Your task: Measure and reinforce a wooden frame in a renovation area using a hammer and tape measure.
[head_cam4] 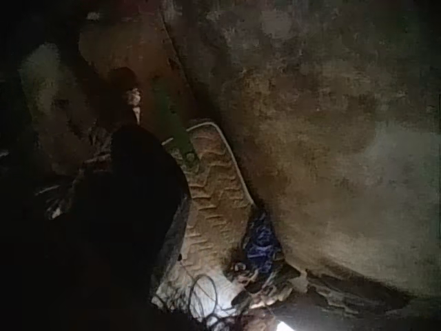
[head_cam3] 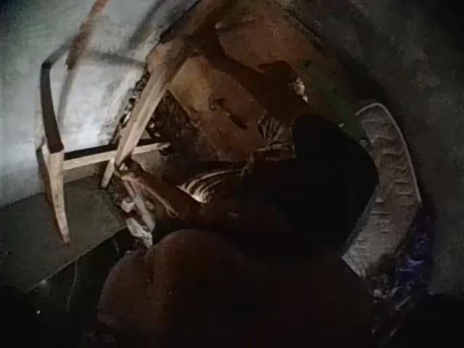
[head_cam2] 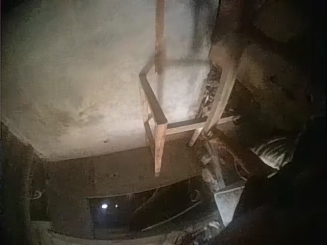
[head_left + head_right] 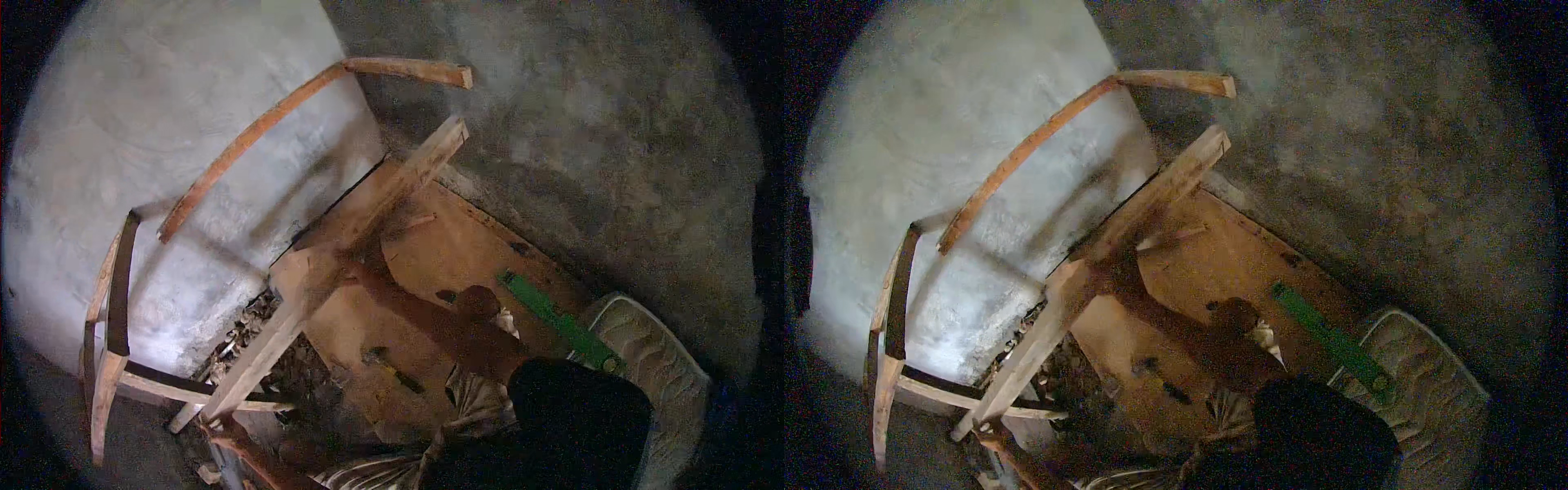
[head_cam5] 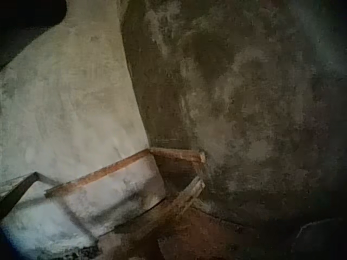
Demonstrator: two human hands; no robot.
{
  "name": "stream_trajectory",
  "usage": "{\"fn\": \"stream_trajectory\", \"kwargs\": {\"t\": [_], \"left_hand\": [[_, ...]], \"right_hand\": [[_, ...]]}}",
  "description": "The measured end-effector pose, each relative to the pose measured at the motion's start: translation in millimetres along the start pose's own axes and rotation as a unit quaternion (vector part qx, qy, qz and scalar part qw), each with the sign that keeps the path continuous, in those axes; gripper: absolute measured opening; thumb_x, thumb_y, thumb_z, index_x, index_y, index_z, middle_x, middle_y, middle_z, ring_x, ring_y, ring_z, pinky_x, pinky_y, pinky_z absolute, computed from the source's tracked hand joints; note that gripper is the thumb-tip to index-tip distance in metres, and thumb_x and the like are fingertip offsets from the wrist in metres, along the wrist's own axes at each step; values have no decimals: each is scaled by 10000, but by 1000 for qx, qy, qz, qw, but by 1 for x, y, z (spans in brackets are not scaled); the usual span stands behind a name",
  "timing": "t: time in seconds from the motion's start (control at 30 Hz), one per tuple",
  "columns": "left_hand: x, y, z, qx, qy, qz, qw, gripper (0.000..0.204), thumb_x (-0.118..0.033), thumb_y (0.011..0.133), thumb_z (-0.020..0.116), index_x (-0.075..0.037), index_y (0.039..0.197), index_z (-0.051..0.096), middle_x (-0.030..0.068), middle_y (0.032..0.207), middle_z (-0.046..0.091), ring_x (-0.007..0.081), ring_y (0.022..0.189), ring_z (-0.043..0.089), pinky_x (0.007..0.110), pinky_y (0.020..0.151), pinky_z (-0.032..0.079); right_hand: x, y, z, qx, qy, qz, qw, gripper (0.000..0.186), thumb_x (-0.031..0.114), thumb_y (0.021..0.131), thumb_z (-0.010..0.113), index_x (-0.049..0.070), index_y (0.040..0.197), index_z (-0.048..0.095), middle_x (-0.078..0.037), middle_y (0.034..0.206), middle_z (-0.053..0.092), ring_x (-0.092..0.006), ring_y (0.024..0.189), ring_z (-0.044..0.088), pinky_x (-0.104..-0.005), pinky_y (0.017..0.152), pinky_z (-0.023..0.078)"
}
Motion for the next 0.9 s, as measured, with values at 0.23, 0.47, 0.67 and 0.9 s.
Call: {"fn": "stream_trajectory", "kwargs": {"t": [0.23,0.47,0.67,0.9], "left_hand": [[-55,28,1,108,-354,-307,877,518,-344,869,480,-38,1263,337,211,1168,477,343,1005,515,454,916,385],[-36,95,33,-36,-544,-373,751,303,-282,929,401,-17,1025,510,85,863,538,179,820,516,311,728,452],[-88,123,32,-5,-542,-300,785,90,-153,889,491,-77,938,488,12,820,508,136,712,503,321,698,472],[-87,148,21,-21,-532,-277,800,74,-104,820,517,-81,890,529,14,790,516,151,728,514,367,690,492]], "right_hand": [[55,71,-49,34,-251,-160,954,430,267,847,564,52,1192,423,-100,1132,461,-244,1002,489,-338,804,462],[84,65,65,52,-27,-82,995,526,119,805,606,-9,1260,373,-142,1206,437,-249,1094,465,-361,893,437],[89,70,21,114,-156,-240,951,534,211,822,603,22,1269,380,-152,1263,403,-260,1131,443,-386,944,382],[91,85,29,3,66,-30,997,519,231,861,552,28,1296,353,-148,1297,372,-253,1192,376,-376,969,352]]}}
Point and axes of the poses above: each hand's wrist, its own y-axis towards the middle knuckle, its own z-axis out of the palm, x = y × z, the point moved 4 cm from there along y, towards the middle knuckle
